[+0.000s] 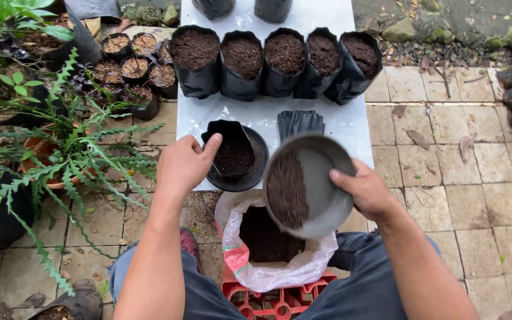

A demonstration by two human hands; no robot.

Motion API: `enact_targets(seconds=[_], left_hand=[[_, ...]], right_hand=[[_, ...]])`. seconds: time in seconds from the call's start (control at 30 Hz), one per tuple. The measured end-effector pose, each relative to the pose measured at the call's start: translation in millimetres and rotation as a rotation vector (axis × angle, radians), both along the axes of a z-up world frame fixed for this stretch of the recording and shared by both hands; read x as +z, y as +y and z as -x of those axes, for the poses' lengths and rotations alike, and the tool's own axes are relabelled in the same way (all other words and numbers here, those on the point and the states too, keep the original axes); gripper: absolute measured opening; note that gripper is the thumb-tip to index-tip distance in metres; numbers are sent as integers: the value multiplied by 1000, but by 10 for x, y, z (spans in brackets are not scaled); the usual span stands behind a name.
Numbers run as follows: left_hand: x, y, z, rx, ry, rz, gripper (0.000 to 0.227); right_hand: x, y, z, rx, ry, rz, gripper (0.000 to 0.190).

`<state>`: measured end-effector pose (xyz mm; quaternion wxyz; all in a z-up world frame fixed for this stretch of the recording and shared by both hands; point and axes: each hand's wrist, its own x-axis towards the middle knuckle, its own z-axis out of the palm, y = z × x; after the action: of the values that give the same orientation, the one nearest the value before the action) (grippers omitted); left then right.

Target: Filling small black plastic nursery pots with soil using a plastic lid as a scoop

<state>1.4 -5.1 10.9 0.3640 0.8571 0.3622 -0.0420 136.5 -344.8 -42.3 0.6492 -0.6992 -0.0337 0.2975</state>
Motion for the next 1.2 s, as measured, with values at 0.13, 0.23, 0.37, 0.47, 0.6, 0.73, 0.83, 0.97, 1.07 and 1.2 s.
enact_targets(seconds=[0.13, 0.23, 0.37, 0.47, 0.6, 0.73, 0.83, 0.97, 1.07, 1.2], left_hand=[[55, -12, 4, -44, 28, 29, 58], [-61, 10, -2, -82, 14, 5, 42], [-32, 43, -25, -101, -70, 101, 35], [-77, 83, -50, -30, -70, 93, 33], [-92, 134, -154, 110, -231, 92, 36], [-396, 237, -264, 143, -344, 38, 23], [-517, 249, -277, 174, -386, 50, 14], [-504, 254, -289, 183, -407, 75, 13], [-484, 262, -255, 180, -405, 88, 14], [-549, 283, -242, 185, -406, 92, 15]], right_hand=[[301, 534, -219, -33, -140, 1, 14], [508, 924, -309, 5, -238, 104, 22], [625, 1262, -386, 52, -330, 176, 32], [646, 1401, -415, 62, -376, 204, 31], [690, 1545, -379, 58, -427, 252, 34], [698, 1618, -374, 91, -461, 295, 32], [772, 1611, -322, 160, -513, 325, 29], [803, 1596, -290, 175, -569, 351, 27], [854, 1584, -229, 194, -623, 393, 27], [1008, 1596, -106, 237, -691, 477, 30]])
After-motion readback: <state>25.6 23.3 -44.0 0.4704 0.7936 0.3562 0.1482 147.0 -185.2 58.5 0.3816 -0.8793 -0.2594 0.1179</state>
